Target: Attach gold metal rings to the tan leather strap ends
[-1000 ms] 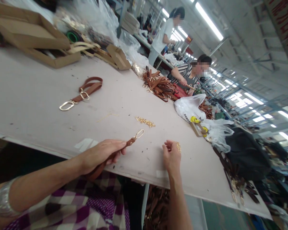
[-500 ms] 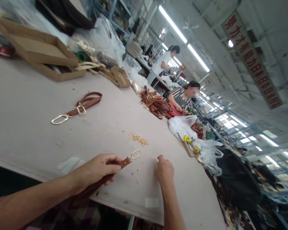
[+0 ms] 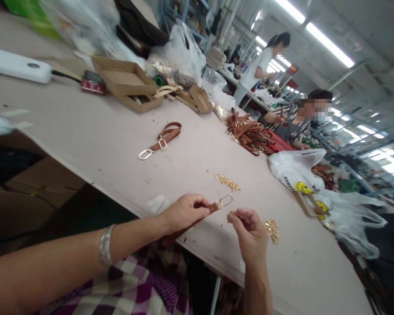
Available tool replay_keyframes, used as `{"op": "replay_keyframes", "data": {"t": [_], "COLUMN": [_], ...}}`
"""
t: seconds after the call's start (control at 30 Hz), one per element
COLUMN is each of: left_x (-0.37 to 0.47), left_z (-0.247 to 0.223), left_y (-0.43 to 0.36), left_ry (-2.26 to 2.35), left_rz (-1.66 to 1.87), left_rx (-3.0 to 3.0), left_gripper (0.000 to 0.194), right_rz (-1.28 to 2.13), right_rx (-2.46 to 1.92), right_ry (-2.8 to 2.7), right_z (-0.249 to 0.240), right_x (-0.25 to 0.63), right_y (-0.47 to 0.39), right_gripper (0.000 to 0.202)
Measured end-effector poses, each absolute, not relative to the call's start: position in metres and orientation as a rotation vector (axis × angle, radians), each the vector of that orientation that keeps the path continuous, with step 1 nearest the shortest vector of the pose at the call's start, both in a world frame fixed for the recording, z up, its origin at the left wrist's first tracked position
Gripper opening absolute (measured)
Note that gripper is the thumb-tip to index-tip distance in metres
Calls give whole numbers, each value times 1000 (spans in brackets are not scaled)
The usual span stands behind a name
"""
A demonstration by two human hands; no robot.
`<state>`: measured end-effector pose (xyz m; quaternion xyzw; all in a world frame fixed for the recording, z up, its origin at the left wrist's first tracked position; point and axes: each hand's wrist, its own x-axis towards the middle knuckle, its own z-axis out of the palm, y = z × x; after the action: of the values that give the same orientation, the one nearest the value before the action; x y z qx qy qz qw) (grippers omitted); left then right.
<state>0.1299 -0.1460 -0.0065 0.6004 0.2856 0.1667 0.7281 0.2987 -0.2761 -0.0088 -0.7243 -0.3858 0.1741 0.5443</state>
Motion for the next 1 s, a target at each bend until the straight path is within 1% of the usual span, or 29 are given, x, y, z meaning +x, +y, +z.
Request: {"op": "replay_keyframes", "data": {"t": [0.1,0.2,0.37,0.53,0.67,0.73,0.83,1.0], "left_x": [130,128,125,123,122,122,121,120], "left_z": [-10,-11,-10,-9,-6,-6,-8,-12], "left_y": [-147,-149,-153,-156,-158,-159,-161,-167], "left_ry": [605,581,611,603,547,526,505,431], "left_rz": [436,440,505,599,699,728,758,816], "left_rx": [1466,1549,1692,1800,1857,1876,1902,1997], "left_gripper": [28,26,18,13,15,16,17,18], "right_rz": [399,241,7,-55,-29,-2,46,343], "right_rx": [-1631,-1667,-1743,-1708,-1663,-1645,-1627,-1546], "right_ry": [-944,-1070,-1207,-1229,-1150,-1066,-906,-621], "right_z": [-11,-15,-18,-21,-27,-30,-34,-38], "right_x": [261,246,243,237,232,230,229,227], "right_y": [-270,-266,-264,-265,-263,-263,-264,-267], "right_gripper": [19,12,6,4,1,4,17,41]}}
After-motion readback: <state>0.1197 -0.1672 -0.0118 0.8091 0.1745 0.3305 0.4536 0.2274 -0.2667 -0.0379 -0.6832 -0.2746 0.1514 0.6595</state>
